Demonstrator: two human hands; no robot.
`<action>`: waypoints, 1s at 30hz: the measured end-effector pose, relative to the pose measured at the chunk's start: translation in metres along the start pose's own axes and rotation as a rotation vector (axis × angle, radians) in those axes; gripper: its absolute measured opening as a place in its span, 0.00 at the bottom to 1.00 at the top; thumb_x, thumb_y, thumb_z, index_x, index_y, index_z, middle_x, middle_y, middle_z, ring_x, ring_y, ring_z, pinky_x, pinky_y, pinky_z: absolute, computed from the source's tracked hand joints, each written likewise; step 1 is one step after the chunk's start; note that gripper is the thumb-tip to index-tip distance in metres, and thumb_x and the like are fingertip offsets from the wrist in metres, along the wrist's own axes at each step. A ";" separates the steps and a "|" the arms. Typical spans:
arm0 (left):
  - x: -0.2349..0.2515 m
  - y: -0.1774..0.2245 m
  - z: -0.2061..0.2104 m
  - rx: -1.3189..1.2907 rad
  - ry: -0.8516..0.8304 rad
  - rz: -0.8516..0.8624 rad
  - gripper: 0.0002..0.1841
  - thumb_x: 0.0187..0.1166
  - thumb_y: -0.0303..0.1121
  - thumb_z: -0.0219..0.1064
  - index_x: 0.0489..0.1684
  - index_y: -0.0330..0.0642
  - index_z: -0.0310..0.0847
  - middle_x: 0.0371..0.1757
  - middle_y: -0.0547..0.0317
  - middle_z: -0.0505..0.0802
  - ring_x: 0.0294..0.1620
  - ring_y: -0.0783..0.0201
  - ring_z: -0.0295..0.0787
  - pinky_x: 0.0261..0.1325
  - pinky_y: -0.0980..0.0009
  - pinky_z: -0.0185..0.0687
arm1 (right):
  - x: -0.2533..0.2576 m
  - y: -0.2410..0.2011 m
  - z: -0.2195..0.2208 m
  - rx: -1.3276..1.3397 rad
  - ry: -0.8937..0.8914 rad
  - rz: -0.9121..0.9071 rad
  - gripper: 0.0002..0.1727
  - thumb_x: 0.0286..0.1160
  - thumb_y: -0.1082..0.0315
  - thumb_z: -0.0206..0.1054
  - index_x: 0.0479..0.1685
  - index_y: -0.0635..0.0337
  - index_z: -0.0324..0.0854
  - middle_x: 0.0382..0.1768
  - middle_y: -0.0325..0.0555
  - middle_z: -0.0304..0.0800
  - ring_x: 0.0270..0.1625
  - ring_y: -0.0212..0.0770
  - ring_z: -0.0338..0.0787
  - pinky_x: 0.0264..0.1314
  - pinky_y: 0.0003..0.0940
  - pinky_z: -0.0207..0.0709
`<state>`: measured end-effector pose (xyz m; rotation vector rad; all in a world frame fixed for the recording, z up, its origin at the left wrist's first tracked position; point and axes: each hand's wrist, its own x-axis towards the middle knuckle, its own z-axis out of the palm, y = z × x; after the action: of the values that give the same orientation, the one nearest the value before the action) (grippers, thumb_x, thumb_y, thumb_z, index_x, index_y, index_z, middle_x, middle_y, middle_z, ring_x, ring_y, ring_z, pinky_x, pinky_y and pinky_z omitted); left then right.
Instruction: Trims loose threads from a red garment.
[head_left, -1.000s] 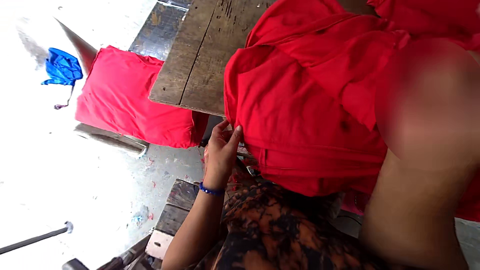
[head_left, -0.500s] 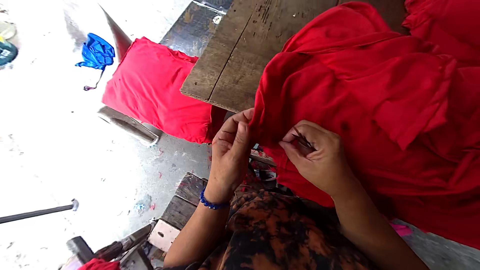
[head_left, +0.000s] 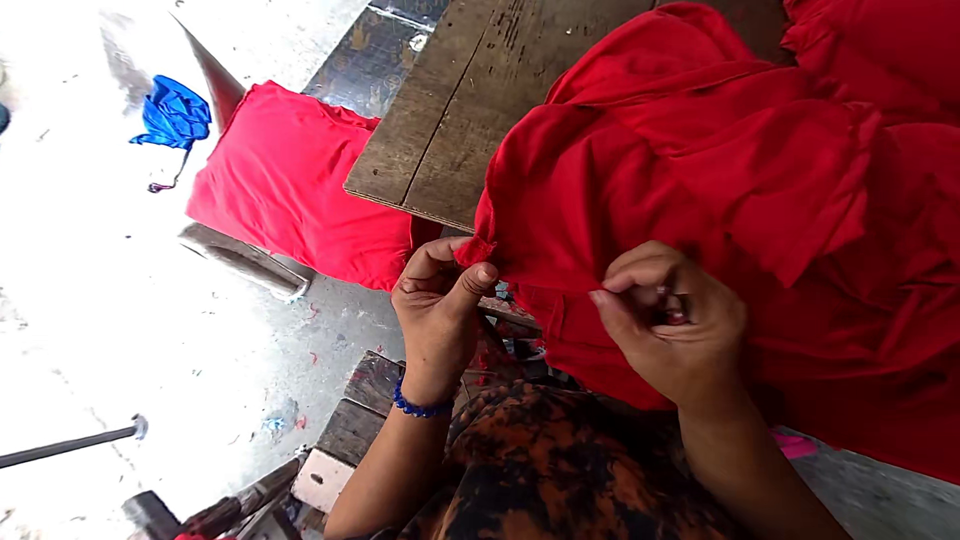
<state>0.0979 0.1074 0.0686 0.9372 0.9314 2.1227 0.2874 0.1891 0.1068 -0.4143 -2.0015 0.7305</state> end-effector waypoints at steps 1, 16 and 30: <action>0.000 -0.001 -0.001 0.035 -0.037 0.017 0.11 0.72 0.33 0.79 0.51 0.50 0.91 0.44 0.69 0.96 0.40 0.76 0.92 0.45 0.78 0.90 | 0.000 -0.001 -0.006 0.040 0.031 0.002 0.05 0.68 0.77 0.72 0.37 0.65 0.80 0.41 0.40 0.85 0.37 0.19 0.81 0.36 0.09 0.76; -0.014 0.003 0.029 0.569 -0.113 0.114 0.19 0.92 0.26 0.48 0.73 0.30 0.77 0.33 0.62 0.91 0.22 0.77 0.83 0.26 0.79 0.84 | -0.011 0.004 -0.030 0.165 0.204 0.061 0.10 0.64 0.76 0.76 0.42 0.54 0.84 0.42 0.30 0.87 0.32 0.16 0.79 0.30 0.08 0.72; -0.029 -0.010 0.056 0.108 -0.031 0.051 0.27 0.61 0.13 0.79 0.64 0.37 0.83 0.59 0.58 0.93 0.49 0.65 0.95 0.54 0.66 0.95 | -0.017 0.007 -0.009 -0.226 0.016 -0.194 0.04 0.64 0.79 0.73 0.31 0.68 0.83 0.37 0.50 0.87 0.38 0.28 0.85 0.37 0.13 0.77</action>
<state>0.1611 0.1106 0.0785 1.0551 1.0245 2.1117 0.3036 0.1876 0.0947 -0.3494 -2.0824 0.3814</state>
